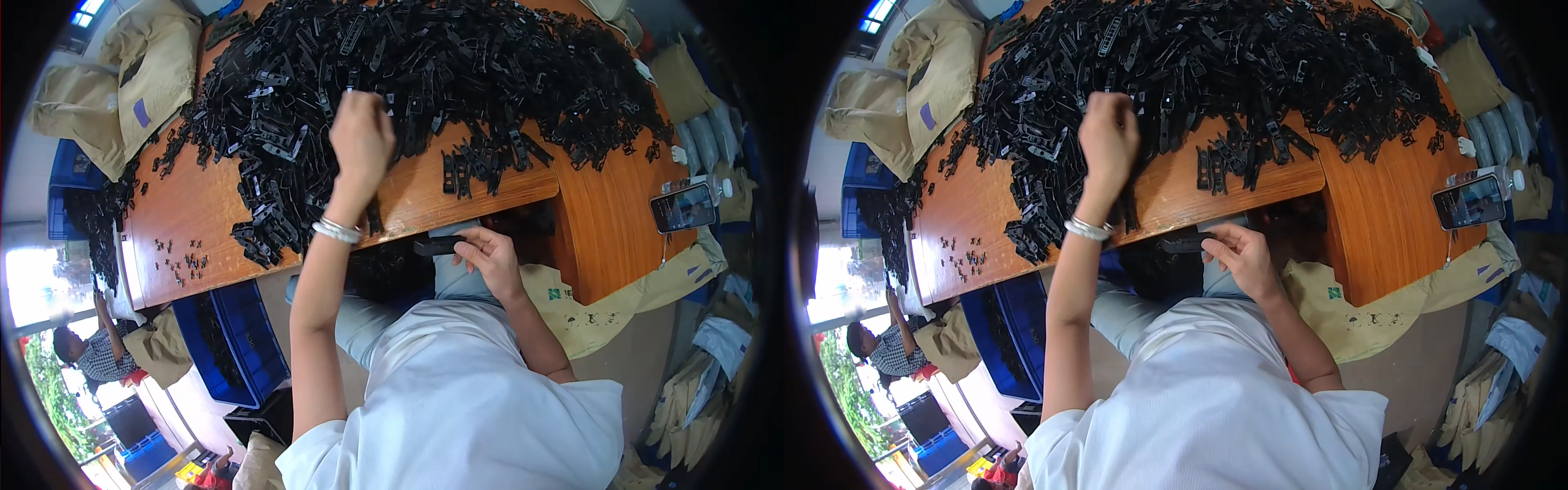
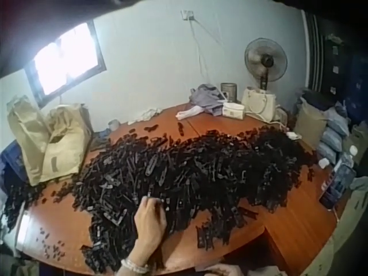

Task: Manually assembling or inspecting small black plastic components on a workstation.

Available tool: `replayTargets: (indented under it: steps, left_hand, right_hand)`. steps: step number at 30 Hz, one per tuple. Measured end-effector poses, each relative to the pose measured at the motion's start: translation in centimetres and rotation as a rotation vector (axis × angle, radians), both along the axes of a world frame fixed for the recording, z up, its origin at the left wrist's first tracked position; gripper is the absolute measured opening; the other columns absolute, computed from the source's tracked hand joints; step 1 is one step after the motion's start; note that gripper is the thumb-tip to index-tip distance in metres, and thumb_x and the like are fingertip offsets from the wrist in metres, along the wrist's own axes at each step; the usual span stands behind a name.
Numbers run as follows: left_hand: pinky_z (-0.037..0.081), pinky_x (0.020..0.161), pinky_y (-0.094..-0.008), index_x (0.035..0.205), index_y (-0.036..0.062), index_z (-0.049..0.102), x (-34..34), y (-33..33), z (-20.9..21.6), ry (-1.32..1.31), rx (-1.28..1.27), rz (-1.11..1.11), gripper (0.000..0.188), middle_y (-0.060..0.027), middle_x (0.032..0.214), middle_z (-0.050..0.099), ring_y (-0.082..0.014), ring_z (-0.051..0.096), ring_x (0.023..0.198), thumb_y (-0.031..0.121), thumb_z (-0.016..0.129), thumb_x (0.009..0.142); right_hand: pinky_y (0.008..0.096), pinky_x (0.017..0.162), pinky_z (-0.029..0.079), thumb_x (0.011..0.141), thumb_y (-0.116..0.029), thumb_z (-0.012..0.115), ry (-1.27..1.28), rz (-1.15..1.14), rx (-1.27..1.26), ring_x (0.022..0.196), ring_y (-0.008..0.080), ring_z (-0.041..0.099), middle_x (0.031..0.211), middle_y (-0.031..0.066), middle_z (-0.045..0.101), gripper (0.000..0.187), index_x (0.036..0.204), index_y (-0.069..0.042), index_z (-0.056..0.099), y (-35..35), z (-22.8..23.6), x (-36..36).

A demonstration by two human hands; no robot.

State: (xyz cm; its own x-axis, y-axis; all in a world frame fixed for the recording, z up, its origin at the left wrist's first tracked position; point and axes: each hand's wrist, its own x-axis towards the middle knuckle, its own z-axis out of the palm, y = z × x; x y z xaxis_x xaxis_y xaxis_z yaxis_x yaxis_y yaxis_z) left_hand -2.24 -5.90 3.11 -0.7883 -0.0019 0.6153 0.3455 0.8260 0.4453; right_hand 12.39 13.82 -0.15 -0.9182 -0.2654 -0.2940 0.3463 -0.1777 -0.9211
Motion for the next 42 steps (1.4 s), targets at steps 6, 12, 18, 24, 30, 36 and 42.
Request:
replayTargets:
  steps: [6,12,18,24,30,36,42]
  left_hand:
    - [0.048,0.066,-0.0381,0.082,0.0023,0.064,-6.3,-6.0,1.6,-0.222,-0.327,0.461,0.022,-0.014,0.085,0.06,-0.0314,0.06,0.077,0.022,0.058,0.076]
    - [0.048,0.064,-0.0408,0.071,-0.0013,0.062,-6.8,-6.7,2.1,-0.337,-0.32,0.434,0.023,-0.0181,0.076,0.061,-0.0339,0.061,0.073,0.022,0.06,0.071]
    - [0.047,0.064,-0.0397,0.071,-0.0019,0.062,-5.5,-7.1,2.0,0.01,-0.077,0.344,0.023,-0.015,0.073,0.061,-0.032,0.059,0.065,0.021,0.06,0.071]
    - [0.044,0.058,-0.022,0.092,-0.0024,0.059,2.5,-4.3,4.8,-0.683,1.026,-0.314,0.021,-0.0057,0.075,0.062,-0.0108,0.056,0.064,-0.001,0.052,0.072]
    - [0.022,0.035,-0.0126,0.106,-0.0028,0.058,9.2,-0.8,4.2,-1.034,1.107,-0.45,0.028,0.0017,0.075,0.059,0.0023,0.037,0.045,0.003,0.053,0.08]
    - [0.033,0.042,-0.0137,0.1,-0.0032,0.062,10.6,-1.2,3.2,-1.085,1.053,-0.393,0.023,0.0018,0.064,0.056,-0.0003,0.044,0.05,0.013,0.057,0.084]
    - [0.046,0.057,-0.0176,0.104,-0.0056,0.059,11.6,-1.6,3.1,-1.0,0.959,-0.417,0.026,-0.0025,0.071,0.059,-0.0073,0.056,0.063,0.012,0.054,0.086]
  right_hand:
    - [0.0177,0.05,0.039,0.082,-0.004,0.057,-0.012,0.009,0.019,0.06,0.0073,0.054,0.072,0.0064,0.06,0.017,0.095,0.005,0.058,-0.3,-0.4,0.4]
    - [0.0177,0.048,0.039,0.081,-0.006,0.06,-0.015,0.028,-0.034,0.062,0.008,0.056,0.074,0.0055,0.061,0.018,0.096,0.005,0.058,-0.6,-1.1,0.3]
    - [0.0184,0.049,0.04,0.08,-0.005,0.06,0.0,0.041,-0.054,0.062,0.0088,0.056,0.077,0.0056,0.061,0.02,0.097,0.005,0.057,-1.6,0.4,-0.2]
    - [0.0179,0.05,0.04,0.08,-0.001,0.057,0.337,-0.041,-0.013,0.063,0.0077,0.055,0.076,0.0056,0.059,0.016,0.095,0.003,0.057,-0.8,2.8,-3.2]
    - [0.0186,0.058,0.044,0.079,-0.004,0.062,0.586,0.073,0.114,0.071,0.0085,0.056,0.087,0.0061,0.055,0.016,0.093,0.003,0.059,-1.3,4.9,-4.6]
    - [0.0196,0.064,0.044,0.077,-0.005,0.063,0.615,0.166,0.162,0.074,0.0096,0.054,0.087,0.0075,0.056,0.017,0.092,0.003,0.06,-1.3,4.9,-4.2]
    - [0.0199,0.063,0.043,0.077,-0.006,0.064,0.647,0.043,0.267,0.073,0.0092,0.052,0.085,0.0064,0.057,0.018,0.092,0.004,0.06,-1.9,5.6,-3.5]
